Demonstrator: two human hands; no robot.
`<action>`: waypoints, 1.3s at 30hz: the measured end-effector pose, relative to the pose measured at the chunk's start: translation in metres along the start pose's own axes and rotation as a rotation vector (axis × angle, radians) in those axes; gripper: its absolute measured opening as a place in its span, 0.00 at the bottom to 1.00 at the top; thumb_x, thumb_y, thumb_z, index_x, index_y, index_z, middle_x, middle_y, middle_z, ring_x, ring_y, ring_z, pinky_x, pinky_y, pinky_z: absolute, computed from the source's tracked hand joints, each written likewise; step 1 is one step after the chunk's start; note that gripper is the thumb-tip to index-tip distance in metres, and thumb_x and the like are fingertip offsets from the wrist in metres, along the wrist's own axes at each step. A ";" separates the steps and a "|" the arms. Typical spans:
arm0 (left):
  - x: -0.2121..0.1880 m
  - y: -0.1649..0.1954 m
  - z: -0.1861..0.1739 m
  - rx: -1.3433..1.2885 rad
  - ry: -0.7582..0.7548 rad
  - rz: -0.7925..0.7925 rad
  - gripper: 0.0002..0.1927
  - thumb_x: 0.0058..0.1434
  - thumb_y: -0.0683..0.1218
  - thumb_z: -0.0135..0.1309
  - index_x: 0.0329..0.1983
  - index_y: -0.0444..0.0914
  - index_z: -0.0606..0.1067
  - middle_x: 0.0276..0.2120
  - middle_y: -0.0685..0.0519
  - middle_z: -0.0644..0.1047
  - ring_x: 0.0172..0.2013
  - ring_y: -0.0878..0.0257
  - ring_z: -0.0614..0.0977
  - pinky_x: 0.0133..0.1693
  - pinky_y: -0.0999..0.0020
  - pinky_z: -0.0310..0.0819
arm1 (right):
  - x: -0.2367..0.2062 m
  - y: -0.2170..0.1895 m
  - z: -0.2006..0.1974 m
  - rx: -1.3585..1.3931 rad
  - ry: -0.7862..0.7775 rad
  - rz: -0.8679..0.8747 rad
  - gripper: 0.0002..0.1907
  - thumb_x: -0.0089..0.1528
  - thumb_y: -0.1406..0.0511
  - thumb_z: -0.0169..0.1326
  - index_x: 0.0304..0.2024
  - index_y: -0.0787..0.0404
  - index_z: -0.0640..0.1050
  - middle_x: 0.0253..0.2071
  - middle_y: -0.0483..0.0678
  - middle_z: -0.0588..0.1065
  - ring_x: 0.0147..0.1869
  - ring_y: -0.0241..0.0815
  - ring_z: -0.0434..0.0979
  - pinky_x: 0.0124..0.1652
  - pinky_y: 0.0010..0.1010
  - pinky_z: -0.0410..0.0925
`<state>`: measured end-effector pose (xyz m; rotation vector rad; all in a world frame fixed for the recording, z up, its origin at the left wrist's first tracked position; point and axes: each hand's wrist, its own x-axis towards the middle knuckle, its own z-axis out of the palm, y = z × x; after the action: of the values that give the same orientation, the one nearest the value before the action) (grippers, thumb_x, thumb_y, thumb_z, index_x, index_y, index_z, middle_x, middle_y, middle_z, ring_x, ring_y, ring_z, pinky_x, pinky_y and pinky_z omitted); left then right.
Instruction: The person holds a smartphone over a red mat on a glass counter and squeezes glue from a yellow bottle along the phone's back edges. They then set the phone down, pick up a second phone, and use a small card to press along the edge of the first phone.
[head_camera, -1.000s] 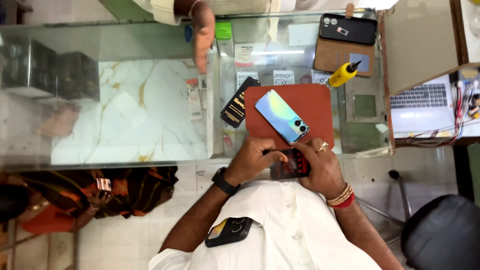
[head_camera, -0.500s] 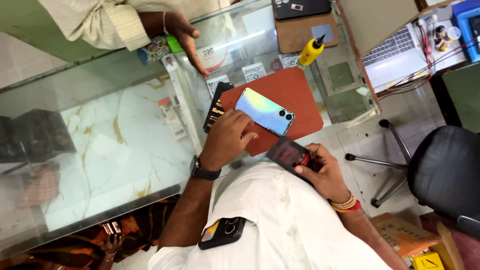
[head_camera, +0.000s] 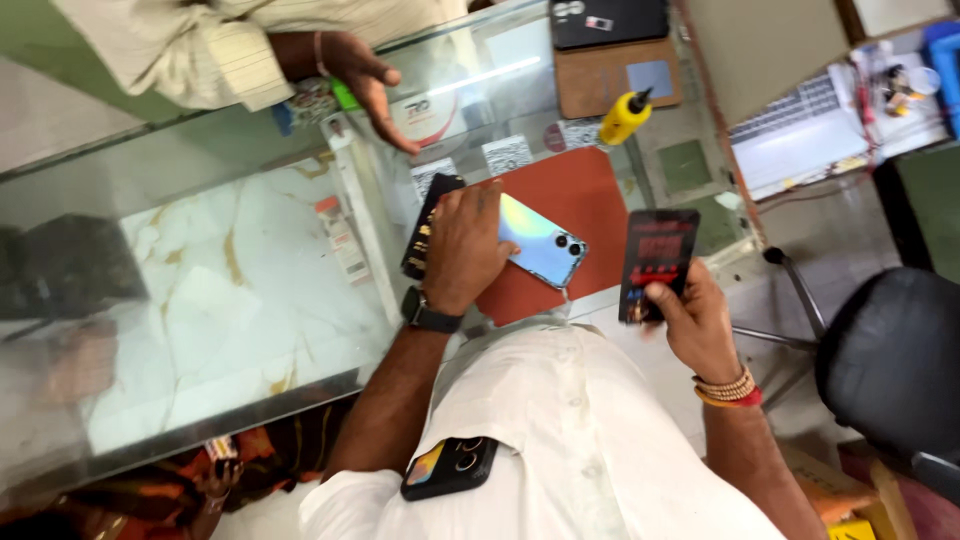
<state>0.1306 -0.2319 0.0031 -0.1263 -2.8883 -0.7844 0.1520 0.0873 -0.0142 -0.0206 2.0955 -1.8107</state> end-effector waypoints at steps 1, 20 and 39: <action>0.000 0.000 0.000 -0.033 0.036 -0.003 0.42 0.45 0.49 0.72 0.63 0.33 0.69 0.51 0.42 0.75 0.55 0.44 0.73 0.58 0.48 0.65 | 0.009 0.001 0.009 0.090 0.002 -0.021 0.12 0.70 0.71 0.48 0.55 0.65 0.69 0.43 0.49 0.76 0.37 0.37 0.78 0.31 0.31 0.75; 0.016 0.003 0.077 -1.660 0.323 -0.522 0.10 0.67 0.39 0.55 0.48 0.27 0.76 0.38 0.45 0.82 0.40 0.53 0.88 0.42 0.62 0.84 | 0.039 -0.007 0.027 0.288 0.026 -0.091 0.11 0.75 0.69 0.39 0.60 0.64 0.61 0.45 0.55 0.76 0.41 0.46 0.84 0.35 0.37 0.80; 0.011 -0.004 0.081 -1.719 0.353 -0.419 0.11 0.73 0.42 0.51 0.47 0.27 0.77 0.37 0.45 0.82 0.39 0.53 0.87 0.42 0.64 0.82 | 0.070 -0.030 0.077 -0.082 0.107 -0.419 0.10 0.67 0.76 0.59 0.51 0.70 0.78 0.46 0.50 0.81 0.48 0.32 0.79 0.45 0.26 0.76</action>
<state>0.1096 -0.1938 -0.0658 0.3945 -1.1656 -2.6408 0.1016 -0.0088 -0.0120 -0.4233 2.3765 -1.9879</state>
